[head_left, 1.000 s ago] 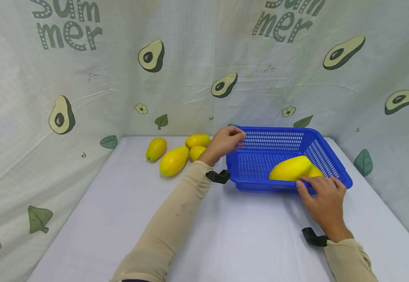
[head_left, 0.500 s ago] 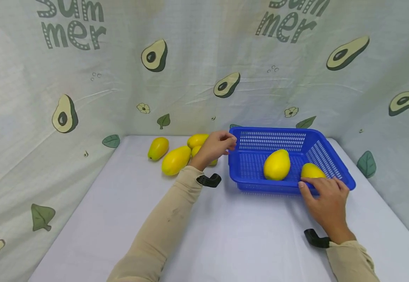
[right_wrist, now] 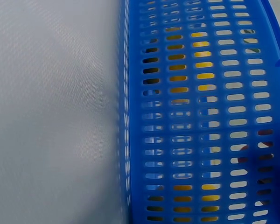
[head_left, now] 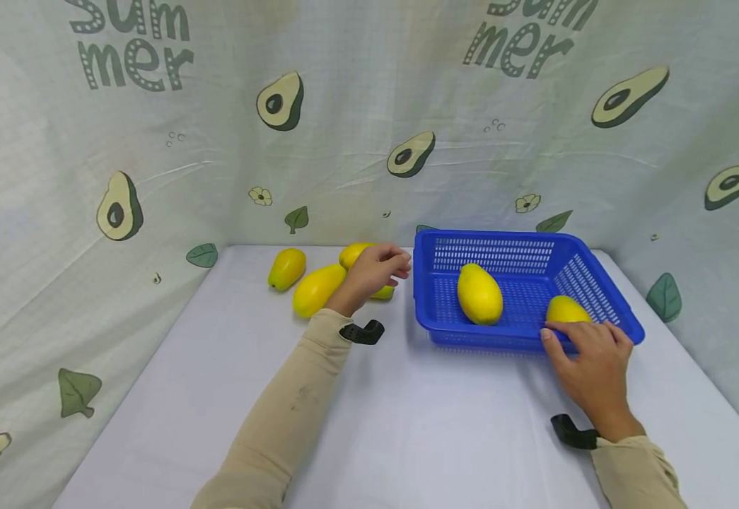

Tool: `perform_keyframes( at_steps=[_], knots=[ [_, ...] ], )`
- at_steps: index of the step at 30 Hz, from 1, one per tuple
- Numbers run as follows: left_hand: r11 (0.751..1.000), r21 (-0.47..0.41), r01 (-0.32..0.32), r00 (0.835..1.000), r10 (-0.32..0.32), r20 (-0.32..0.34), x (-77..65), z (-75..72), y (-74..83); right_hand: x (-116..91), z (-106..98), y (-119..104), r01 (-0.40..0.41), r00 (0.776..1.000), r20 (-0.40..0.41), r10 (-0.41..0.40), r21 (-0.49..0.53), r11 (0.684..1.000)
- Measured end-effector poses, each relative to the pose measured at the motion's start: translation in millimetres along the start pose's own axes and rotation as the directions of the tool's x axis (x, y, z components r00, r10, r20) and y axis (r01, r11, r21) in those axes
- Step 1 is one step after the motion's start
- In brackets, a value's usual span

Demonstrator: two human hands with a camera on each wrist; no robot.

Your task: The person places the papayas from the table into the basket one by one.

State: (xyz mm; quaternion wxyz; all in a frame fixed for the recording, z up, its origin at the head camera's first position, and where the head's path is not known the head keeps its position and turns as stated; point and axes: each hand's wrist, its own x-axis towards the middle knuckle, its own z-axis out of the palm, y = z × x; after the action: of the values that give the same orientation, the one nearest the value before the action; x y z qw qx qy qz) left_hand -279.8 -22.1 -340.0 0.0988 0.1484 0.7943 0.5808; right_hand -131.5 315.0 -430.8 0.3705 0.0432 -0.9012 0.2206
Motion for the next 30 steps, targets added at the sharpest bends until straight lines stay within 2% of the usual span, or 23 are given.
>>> perform_keyframes(
  at_steps=[6,18,23,30],
  knots=[
    [1.000,-0.005,0.014,1.000,-0.014,-0.016,-4.1,-6.9,-9.5,1.9,0.0,-0.8,0.008,1.000,-0.010,-0.008,0.016,1.000],
    [0.999,-0.033,0.020,0.999,-0.021,-0.037,-21.4,-24.6,-26.4,-0.8,0.9,-0.2,-0.004,1.000,0.011,0.004,0.015,1.000],
    [1.000,0.005,0.000,0.999,0.000,-0.044,-22.7,-31.2,-31.5,-1.2,-0.6,0.6,-0.005,1.000,0.000,0.005,0.013,1.000],
    [1.000,-0.004,-0.026,0.996,0.026,-0.081,-26.5,-46.2,-40.8,-1.0,-0.6,1.1,-0.012,1.000,0.010,0.012,0.011,1.000]
  ],
)
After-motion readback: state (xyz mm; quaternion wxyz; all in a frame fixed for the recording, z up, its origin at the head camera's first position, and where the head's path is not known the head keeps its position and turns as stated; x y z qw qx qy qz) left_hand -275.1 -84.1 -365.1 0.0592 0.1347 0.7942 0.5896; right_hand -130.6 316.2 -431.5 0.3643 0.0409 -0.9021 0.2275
